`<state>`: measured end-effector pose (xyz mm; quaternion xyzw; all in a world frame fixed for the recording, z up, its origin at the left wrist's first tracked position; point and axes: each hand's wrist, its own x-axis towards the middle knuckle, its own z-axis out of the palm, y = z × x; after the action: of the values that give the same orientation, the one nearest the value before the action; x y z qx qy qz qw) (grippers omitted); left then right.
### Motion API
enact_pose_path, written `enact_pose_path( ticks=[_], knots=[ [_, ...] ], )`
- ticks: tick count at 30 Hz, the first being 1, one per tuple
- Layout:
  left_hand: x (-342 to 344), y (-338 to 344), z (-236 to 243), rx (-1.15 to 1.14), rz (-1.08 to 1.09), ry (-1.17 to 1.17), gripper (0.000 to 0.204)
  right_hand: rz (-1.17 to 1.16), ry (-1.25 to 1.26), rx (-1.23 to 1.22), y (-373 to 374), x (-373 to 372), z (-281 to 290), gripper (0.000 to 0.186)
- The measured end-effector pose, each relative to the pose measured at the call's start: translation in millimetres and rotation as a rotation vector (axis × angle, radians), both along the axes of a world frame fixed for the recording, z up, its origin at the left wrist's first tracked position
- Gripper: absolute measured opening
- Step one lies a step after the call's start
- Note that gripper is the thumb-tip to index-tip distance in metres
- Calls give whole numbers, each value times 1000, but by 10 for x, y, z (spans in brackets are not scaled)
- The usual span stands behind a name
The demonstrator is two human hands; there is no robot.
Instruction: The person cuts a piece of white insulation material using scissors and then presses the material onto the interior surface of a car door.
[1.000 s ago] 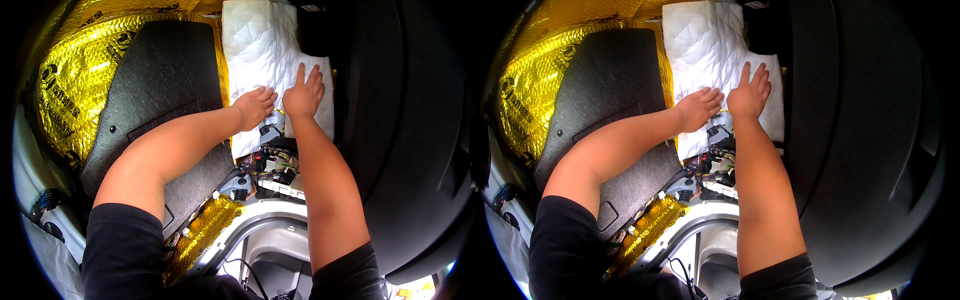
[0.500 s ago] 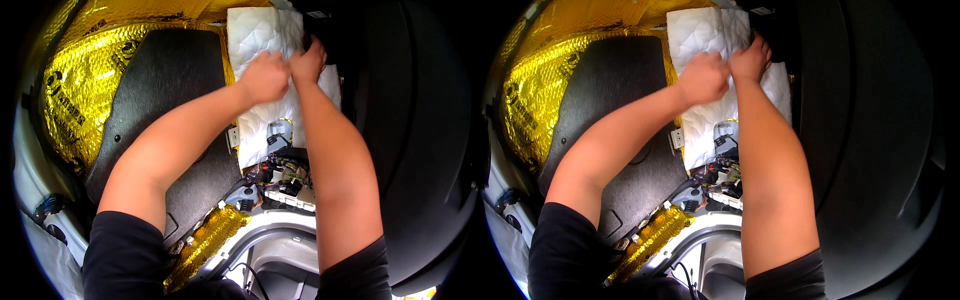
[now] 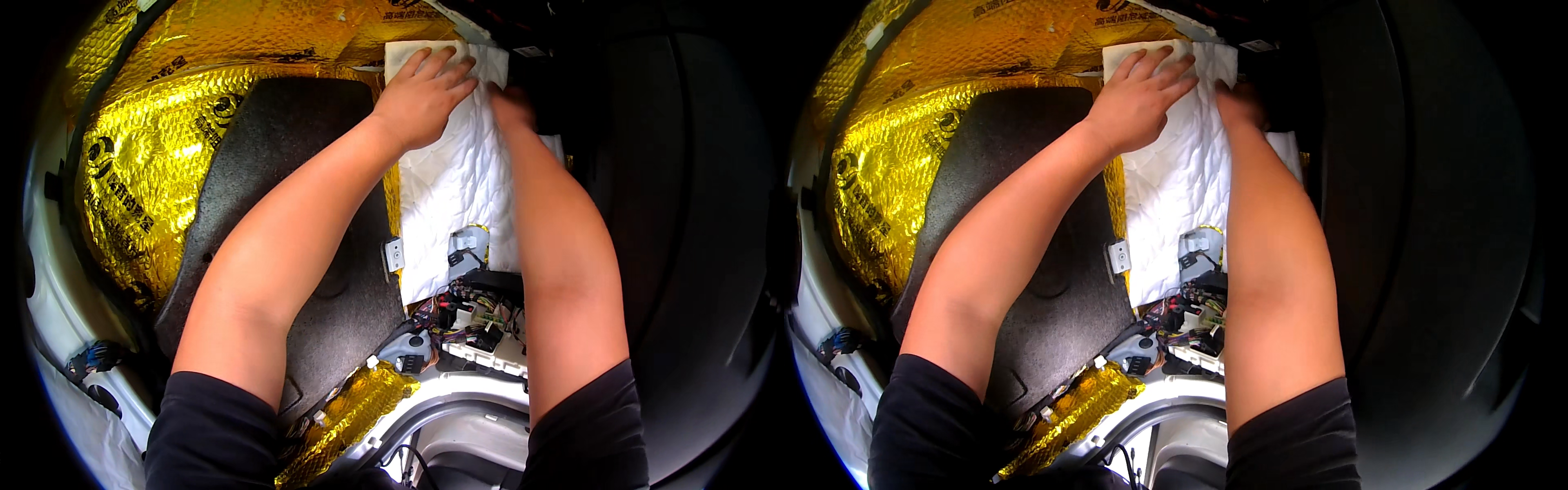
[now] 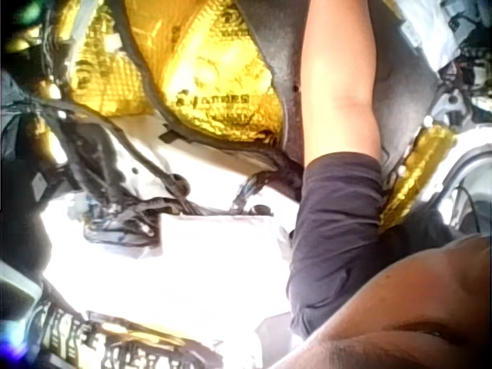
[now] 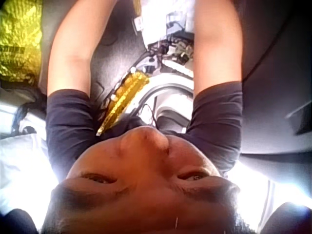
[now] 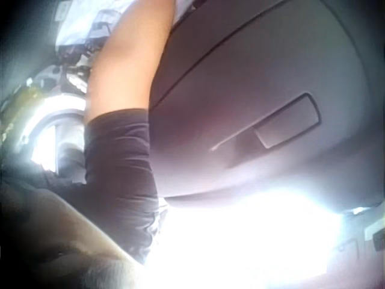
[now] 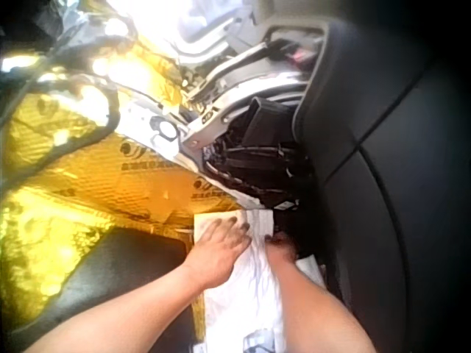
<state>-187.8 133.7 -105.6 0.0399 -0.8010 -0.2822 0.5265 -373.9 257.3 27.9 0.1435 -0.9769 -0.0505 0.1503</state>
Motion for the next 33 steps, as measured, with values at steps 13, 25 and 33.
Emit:
enact_pose_path(
  ticks=[13,25,33],
  knots=[
    [-113,183,-166,-53,-110,-74,55,79,371,-509,295,631,-137,37],
    [-136,189,-231,-75,-197,-182,27,85,364,-128,247,445,-295,46],
    [-103,185,-197,-78,-241,-304,29,216,448,-185,290,303,-305,53]
  ],
)
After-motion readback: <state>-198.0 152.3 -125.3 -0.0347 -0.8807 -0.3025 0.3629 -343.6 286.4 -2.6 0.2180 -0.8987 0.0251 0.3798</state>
